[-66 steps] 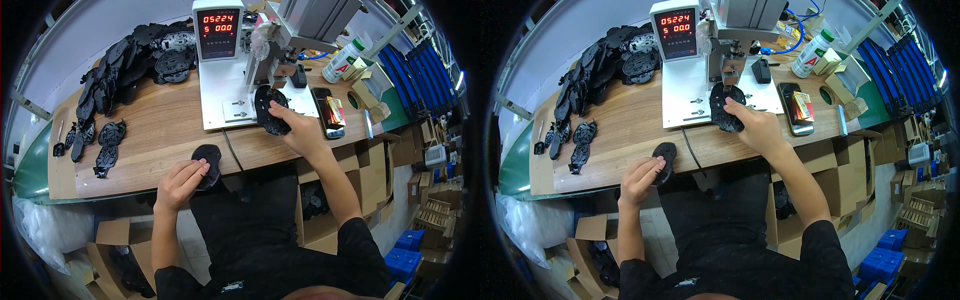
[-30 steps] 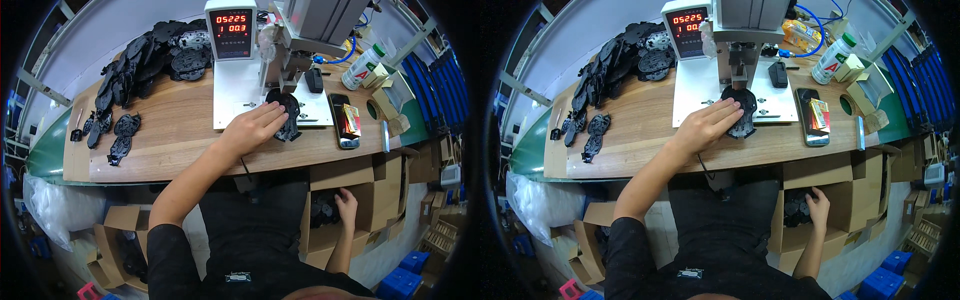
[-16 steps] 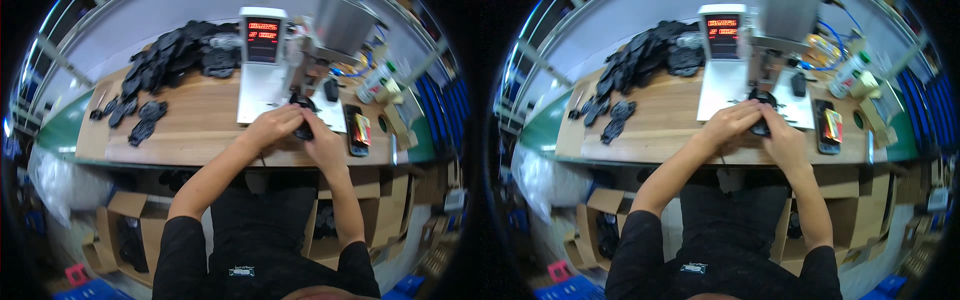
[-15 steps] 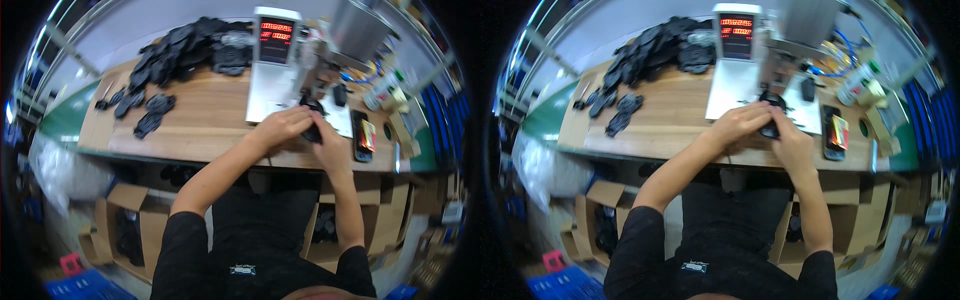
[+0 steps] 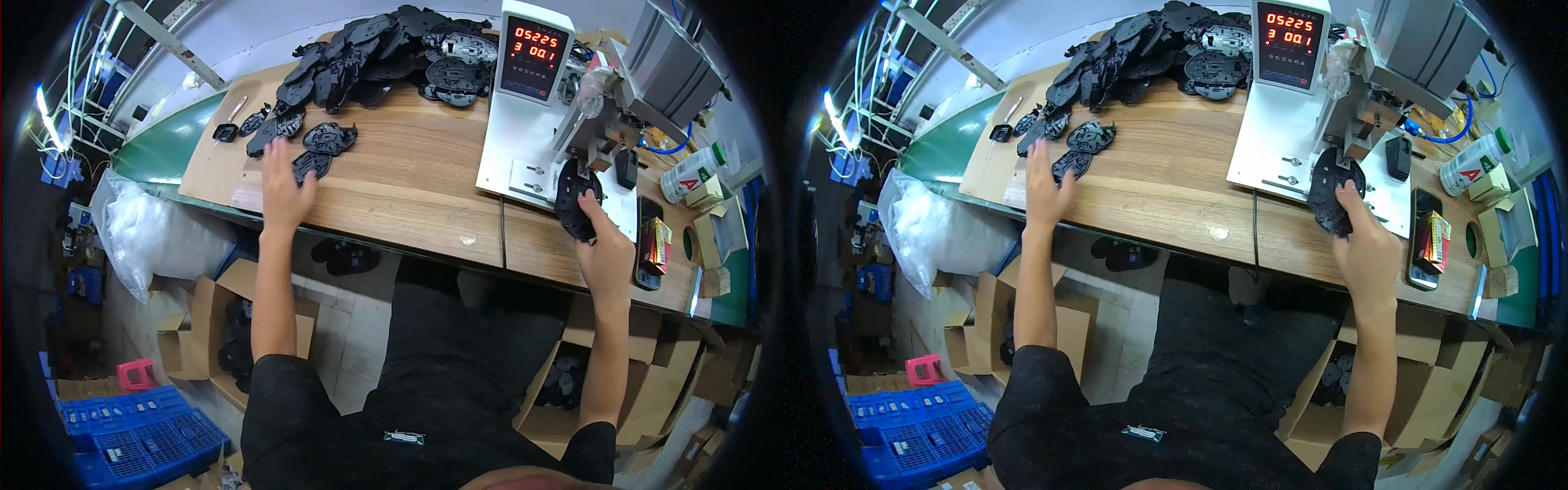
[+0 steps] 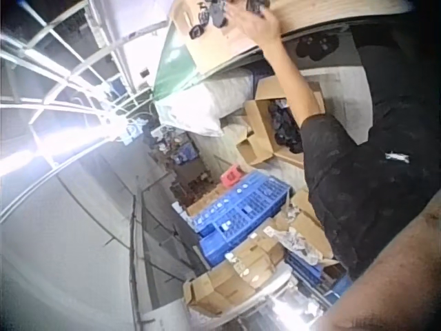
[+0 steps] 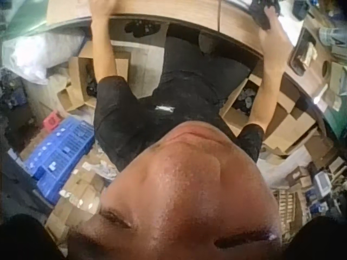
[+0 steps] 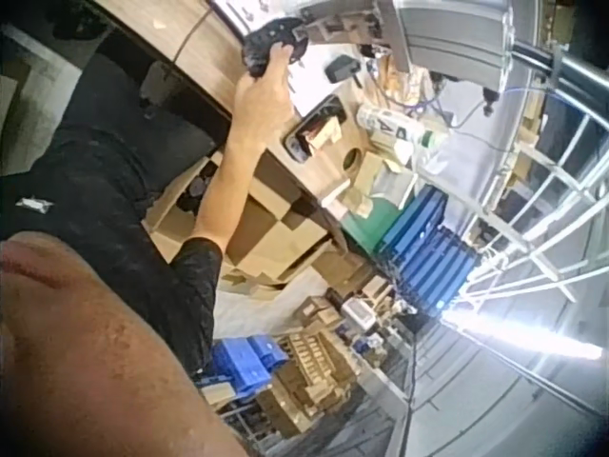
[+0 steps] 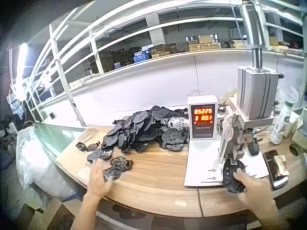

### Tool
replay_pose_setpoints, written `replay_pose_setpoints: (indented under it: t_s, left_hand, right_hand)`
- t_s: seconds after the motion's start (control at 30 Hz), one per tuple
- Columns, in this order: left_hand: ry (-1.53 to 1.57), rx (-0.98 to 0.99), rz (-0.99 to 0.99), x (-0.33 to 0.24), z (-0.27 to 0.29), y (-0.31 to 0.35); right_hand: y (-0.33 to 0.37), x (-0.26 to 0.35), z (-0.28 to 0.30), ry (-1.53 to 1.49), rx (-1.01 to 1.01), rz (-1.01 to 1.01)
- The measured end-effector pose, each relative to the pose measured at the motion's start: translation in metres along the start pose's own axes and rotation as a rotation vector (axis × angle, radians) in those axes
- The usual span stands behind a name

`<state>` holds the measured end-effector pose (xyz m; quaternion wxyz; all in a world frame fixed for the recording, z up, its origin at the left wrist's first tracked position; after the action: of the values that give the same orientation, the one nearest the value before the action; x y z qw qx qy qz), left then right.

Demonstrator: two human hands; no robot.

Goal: Operating a pneumatic press machine to process or assemble plastic components for computer mice.

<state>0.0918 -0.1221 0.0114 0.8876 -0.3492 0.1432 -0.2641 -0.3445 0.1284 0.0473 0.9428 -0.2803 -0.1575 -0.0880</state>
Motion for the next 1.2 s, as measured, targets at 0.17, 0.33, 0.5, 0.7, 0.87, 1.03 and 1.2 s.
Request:
replay_pose_setpoints:
  t_s: [0.17, 0.33, 0.5, 0.7, 0.87, 1.03, 1.2]
  left_hand:
    - [0.159, 0.201, 0.091, 0.028, 0.014, 0.055]
    - [0.371, 0.175, 0.085, -0.017, 0.033, 0.064]
    - [0.441, 0.278, -0.236, -0.087, 0.026, 0.051]
    - [0.534, 0.257, -0.418, -0.128, 0.024, 0.048]
    - [0.603, 0.16, -0.352, -0.137, 0.017, 0.035]
    - [0.705, 0.171, -0.527, -0.192, 0.012, 0.002]
    - [0.779, 0.112, -0.837, -0.276, 0.009, -0.04]
  right_hand:
    - [0.004, -0.006, -0.006, 0.036, -0.05, 0.053]
    - [0.005, -0.003, -0.004, 0.038, -0.034, 0.042]
    - [0.006, -0.003, -0.002, 0.056, -0.004, 0.026]
    - [0.001, 0.002, -0.01, 0.048, -0.046, 0.071]
    - [0.007, -0.006, -0.011, 0.028, -0.078, 0.042]
    - [-0.01, -0.011, 0.015, 0.039, -0.01, 0.033]
    - [0.017, 0.004, 0.07, -0.332, 0.083, -0.139]
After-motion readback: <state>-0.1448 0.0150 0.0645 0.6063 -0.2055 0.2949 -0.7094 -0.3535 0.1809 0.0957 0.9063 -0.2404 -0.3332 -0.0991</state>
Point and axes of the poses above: each hand's wrist, its own y-axis away from the middle knuckle, its own z-axis out of the back of the hand, x = y × z, the point moved 3 cm from there along -y, towards the middle knuckle, and after that the axes turned 3 degrees about -x, right-handed, at the moved point
